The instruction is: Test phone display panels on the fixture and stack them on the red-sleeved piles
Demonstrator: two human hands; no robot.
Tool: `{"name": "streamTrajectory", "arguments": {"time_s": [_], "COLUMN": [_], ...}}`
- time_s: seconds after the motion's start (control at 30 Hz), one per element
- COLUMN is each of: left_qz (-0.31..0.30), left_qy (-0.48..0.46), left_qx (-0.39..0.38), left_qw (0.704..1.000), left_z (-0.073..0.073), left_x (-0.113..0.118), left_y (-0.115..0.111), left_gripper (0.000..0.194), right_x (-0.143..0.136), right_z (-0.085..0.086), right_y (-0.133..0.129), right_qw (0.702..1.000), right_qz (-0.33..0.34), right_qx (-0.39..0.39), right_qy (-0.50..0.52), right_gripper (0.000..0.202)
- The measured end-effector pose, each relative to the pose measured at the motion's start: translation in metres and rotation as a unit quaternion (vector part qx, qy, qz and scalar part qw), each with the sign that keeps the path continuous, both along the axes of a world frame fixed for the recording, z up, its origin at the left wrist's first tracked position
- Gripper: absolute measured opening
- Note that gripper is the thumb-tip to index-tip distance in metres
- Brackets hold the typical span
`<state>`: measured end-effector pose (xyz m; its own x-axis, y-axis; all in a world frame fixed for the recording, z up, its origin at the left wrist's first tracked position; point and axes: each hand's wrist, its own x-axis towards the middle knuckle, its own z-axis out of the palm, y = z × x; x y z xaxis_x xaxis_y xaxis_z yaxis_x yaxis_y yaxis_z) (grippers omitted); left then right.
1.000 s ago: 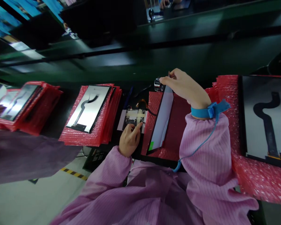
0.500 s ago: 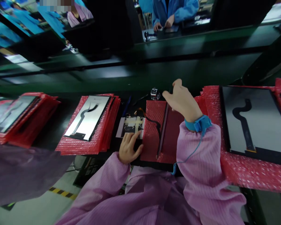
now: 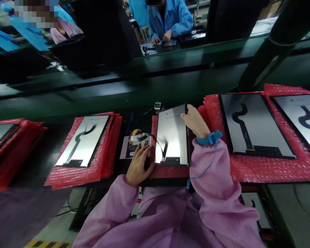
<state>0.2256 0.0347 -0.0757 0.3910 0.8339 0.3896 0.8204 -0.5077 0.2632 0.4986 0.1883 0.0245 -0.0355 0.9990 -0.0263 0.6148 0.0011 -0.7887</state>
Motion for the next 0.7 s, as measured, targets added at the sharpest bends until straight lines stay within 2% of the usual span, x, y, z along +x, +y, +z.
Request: {"name": "streamTrajectory", "arguments": {"time_s": [0.1,0.17,0.23,0.3,0.37,0.47,0.57,0.63,0.7], "left_qz": [-0.002,-0.007,-0.019,-0.027,-0.025,0.009,0.054,0.068,0.065], "left_qy": [-0.003,0.0,0.008,0.011,0.002,-0.033,-0.045,-0.03,-0.023], "left_qx": [0.004,0.008,0.009,0.002,0.001,0.075,0.179,0.166,0.111], "left_qw": [1.0,1.0,1.0,1.0,1.0,0.997,0.981,0.983,0.991], "left_z": [-0.003,-0.004,-0.002,0.006,0.02,0.045,0.057,0.055,0.047], "left_x": [-0.001,-0.002,-0.001,0.0,0.002,0.002,0.0,-0.002,-0.006], "left_y": [0.0,0.0,-0.001,-0.001,0.003,0.024,0.06,0.081,0.095], "left_gripper": [0.067,0.063,0.056,0.047,0.036,0.015,0.012,0.019,0.024], "right_x": [-0.006,-0.007,-0.012,-0.025,-0.045,-0.076,-0.091,-0.093,-0.092], "right_z": [-0.022,-0.029,-0.032,-0.035,-0.039,-0.049,-0.057,-0.061,-0.063], "right_y": [0.006,0.005,0.001,-0.005,-0.011,-0.016,-0.018,-0.02,-0.021], "right_qw": [0.995,0.992,0.991,0.992,0.982,0.956,0.937,0.931,0.93], "right_qz": [-0.009,-0.028,-0.042,0.023,0.151,0.279,0.336,0.349,0.35], "right_qx": [-0.059,-0.056,-0.019,0.037,0.072,0.081,0.097,0.105,0.111], "right_qy": [-0.083,-0.106,-0.126,-0.119,-0.087,-0.034,0.003,0.013,0.014], "right_gripper": [0.006,0.009,0.015,0.022,0.027,0.026,0.022,0.015,0.012]}}
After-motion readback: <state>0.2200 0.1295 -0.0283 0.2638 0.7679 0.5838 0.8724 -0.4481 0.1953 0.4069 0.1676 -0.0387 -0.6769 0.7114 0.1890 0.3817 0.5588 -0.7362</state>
